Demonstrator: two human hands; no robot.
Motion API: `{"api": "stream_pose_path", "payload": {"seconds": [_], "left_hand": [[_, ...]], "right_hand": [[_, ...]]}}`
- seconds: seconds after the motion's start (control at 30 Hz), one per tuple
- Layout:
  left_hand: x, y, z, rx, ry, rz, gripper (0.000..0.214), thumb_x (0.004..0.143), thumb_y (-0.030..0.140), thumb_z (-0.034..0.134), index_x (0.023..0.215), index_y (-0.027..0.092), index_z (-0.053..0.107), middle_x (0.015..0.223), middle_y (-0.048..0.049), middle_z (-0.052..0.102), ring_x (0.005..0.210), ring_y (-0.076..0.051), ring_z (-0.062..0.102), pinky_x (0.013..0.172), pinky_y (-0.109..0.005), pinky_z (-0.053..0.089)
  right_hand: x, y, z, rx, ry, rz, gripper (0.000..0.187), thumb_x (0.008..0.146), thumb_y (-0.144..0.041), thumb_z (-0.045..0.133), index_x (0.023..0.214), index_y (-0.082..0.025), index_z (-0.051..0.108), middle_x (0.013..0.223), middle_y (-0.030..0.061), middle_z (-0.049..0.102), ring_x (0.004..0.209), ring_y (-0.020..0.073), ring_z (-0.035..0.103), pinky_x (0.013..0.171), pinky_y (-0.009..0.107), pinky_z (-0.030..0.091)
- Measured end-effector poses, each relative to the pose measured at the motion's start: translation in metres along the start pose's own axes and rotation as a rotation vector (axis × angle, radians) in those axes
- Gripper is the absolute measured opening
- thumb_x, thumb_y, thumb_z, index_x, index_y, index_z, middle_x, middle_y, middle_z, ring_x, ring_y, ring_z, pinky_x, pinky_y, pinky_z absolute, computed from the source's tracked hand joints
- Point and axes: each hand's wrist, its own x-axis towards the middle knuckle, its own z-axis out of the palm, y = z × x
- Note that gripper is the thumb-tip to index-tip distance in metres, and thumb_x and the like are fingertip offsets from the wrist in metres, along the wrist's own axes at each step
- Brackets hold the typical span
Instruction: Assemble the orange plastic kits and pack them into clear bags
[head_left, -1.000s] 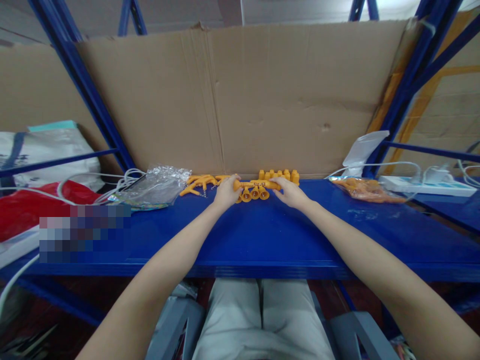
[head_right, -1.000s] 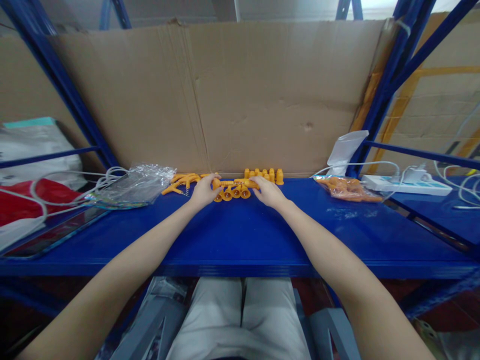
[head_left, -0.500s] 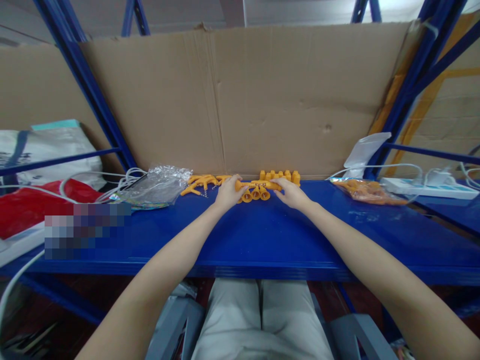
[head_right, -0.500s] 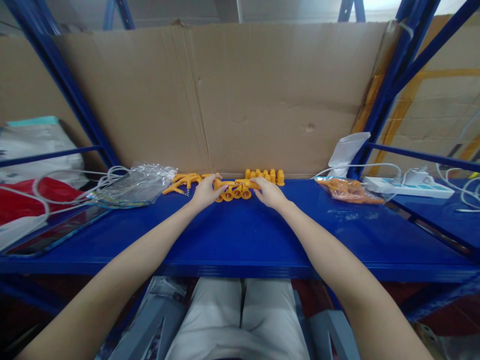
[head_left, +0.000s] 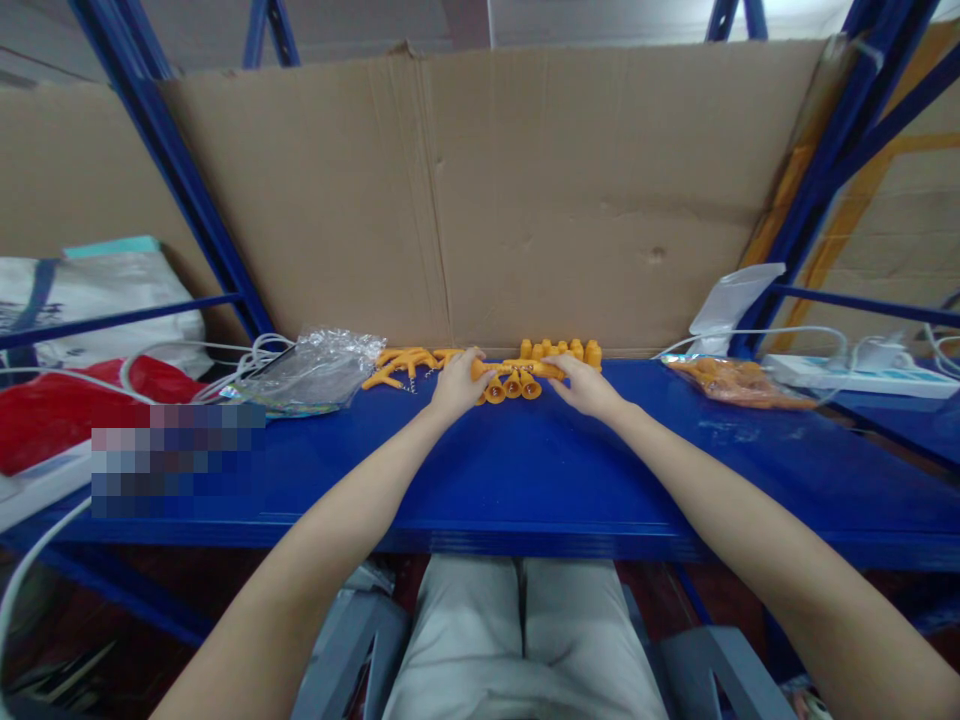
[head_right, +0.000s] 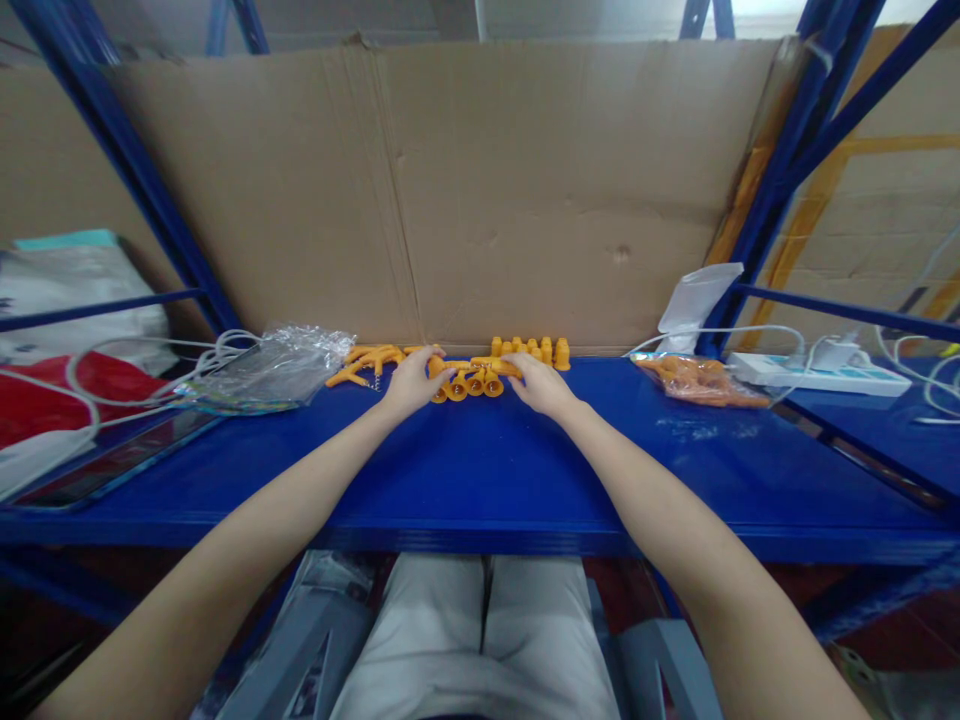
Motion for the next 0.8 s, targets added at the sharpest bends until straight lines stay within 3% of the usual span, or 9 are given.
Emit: {"api": "stream_pose_path", "payload": {"seconds": [0.43,0.8], "left_hand": [[-0.004,0.006,-0.003,-0.004,0.05,-0.018,0.019,0.079,0.033,0.069,0.088,0.022,0.058,0.095,-0.0058,0.07,0.096,-0.026,0.064,0.082,-0.036,0.048],[-0.01,0.019,0.0,-0.057,0.053,0.048,0.021,0.08,0.037,0.068,0.085,0.022,0.055,0.09,-0.0039,0.066,0.091,-0.023,0.062,0.082,-0.034,0.047]], "right_hand": [[0.001,-0.004,-0.004,0.016,0.019,-0.046,0.037,0.089,-0.021,0.048,0.123,-0.017,0.06,0.12,0.0143,0.064,0.115,0.0288,0.06,0.098,0.05,0.049],[0.004,-0.016,-0.004,0.082,0.005,-0.139,0.041,0.092,-0.024,0.047,0.131,-0.026,0.056,0.118,0.0117,0.057,0.11,0.0261,0.059,0.095,0.05,0.05]]}}
